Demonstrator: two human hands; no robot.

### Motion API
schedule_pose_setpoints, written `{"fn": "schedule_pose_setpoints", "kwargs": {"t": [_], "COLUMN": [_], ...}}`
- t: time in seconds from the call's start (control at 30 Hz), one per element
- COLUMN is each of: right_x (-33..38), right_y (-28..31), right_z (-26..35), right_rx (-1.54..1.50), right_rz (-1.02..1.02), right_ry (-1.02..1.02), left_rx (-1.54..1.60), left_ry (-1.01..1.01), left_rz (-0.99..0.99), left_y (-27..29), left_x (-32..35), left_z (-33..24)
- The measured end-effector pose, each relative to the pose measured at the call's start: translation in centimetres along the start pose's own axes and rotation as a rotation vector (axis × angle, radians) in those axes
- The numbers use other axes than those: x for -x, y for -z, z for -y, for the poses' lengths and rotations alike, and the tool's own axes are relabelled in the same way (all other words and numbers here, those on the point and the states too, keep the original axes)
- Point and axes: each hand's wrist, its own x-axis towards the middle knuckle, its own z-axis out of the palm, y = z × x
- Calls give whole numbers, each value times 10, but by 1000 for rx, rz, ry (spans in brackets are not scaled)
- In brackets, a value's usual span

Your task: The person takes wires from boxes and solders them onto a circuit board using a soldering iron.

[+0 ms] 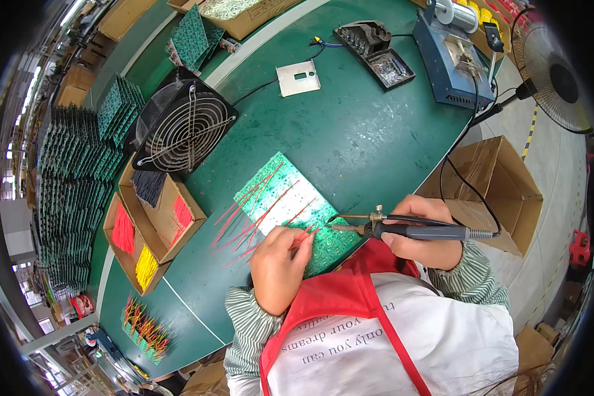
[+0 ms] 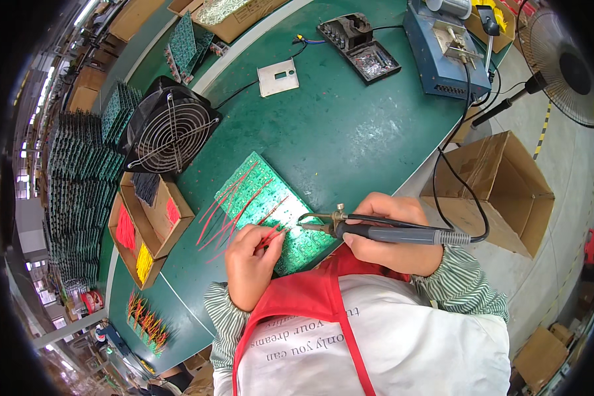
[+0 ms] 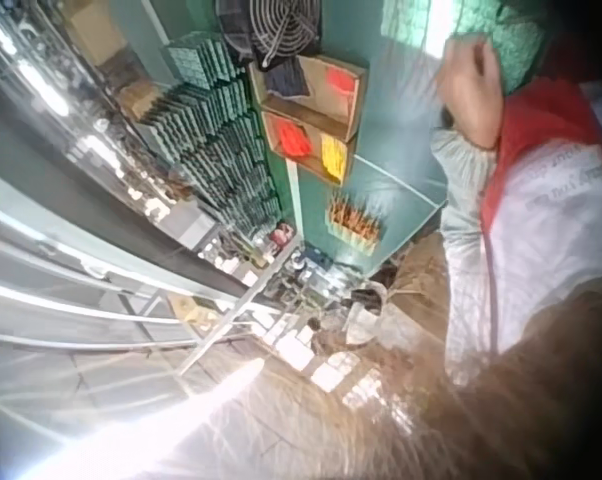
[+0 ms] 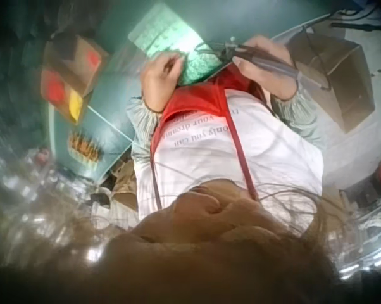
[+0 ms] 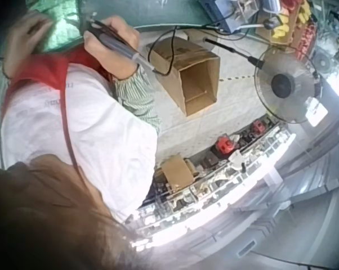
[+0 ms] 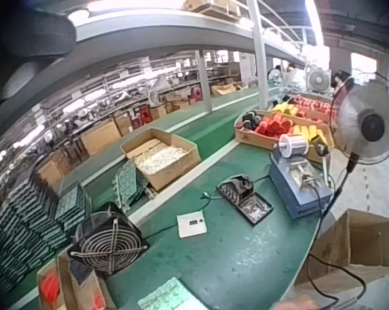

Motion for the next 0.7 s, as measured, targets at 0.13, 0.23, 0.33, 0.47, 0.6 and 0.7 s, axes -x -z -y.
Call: {"fn": "schedule_pose_setpoints", "kwargs": {"t": [0.13, 0.23, 0.33, 0.47, 0.6, 0.7], "right_x": [-1, -3, -5, -4, -2, -3], "right_y": [-1, -1, -1, -1, 1, 3], "right_z": [-3, -3, -2, -2, -5, -2], "right_rx": [12, 19, 14, 18, 17, 45], "right_rz": [-24, -11, 0, 13, -31, -14], "right_ry": [35, 48, 30, 16, 49, 58], "left_rx": [22, 30, 3, -11, -11, -28], "left_ry": [3, 4, 2, -17, -25, 9], "left_rz": [19, 13, 16, 6, 6, 25], "left_y": [-6, -7, -8, -9, -8, -5], "left_x": [-3, -3, -3, -3, -2, -2], "left_z": [3, 4, 4, 4, 4, 2]}}
